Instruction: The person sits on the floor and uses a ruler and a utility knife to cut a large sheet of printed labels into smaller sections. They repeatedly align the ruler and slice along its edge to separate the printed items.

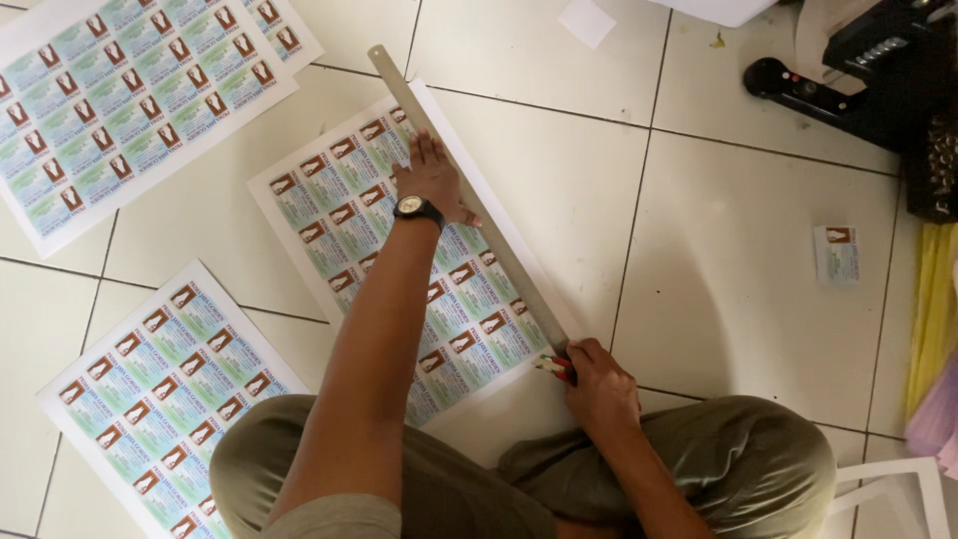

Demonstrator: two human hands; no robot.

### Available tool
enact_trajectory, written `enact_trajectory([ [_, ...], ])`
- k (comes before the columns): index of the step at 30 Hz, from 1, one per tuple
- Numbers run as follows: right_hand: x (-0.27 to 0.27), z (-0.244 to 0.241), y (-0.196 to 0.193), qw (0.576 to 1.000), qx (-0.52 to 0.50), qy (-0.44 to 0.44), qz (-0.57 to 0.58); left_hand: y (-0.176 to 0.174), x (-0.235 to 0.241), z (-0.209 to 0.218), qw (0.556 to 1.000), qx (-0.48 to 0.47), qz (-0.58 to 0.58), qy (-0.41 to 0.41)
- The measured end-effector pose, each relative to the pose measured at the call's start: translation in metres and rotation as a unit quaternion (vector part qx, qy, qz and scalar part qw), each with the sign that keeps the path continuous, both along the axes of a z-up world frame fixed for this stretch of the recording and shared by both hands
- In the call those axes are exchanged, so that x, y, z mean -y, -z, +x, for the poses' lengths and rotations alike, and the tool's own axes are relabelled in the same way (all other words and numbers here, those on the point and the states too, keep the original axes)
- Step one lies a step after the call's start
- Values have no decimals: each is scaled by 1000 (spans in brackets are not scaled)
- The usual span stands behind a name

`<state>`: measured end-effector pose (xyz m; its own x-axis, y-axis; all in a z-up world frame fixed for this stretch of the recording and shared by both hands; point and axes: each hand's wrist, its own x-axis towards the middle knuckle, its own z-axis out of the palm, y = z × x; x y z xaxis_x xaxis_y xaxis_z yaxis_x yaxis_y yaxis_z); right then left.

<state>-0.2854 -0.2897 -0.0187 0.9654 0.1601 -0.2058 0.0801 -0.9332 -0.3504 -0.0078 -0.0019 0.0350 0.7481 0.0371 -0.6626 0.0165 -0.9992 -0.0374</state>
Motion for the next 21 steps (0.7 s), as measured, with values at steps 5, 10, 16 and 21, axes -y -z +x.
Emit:
enact_trajectory([
  [5, 5, -4, 14, 999, 45, -24, 0, 14, -5, -1, 999, 32, -10, -3],
  [10, 2, -1, 8, 998, 49, -24, -13, 3, -10, -3, 999, 46, -16, -8],
  [16, 0, 3, 2, 997, -63, 26, -33, -3, -2, 2, 1000, -15, 16, -13],
  [21, -1, 7, 1, 995, -45, 88, -4, 15, -4, 4, 1000, 17, 19, 18],
])
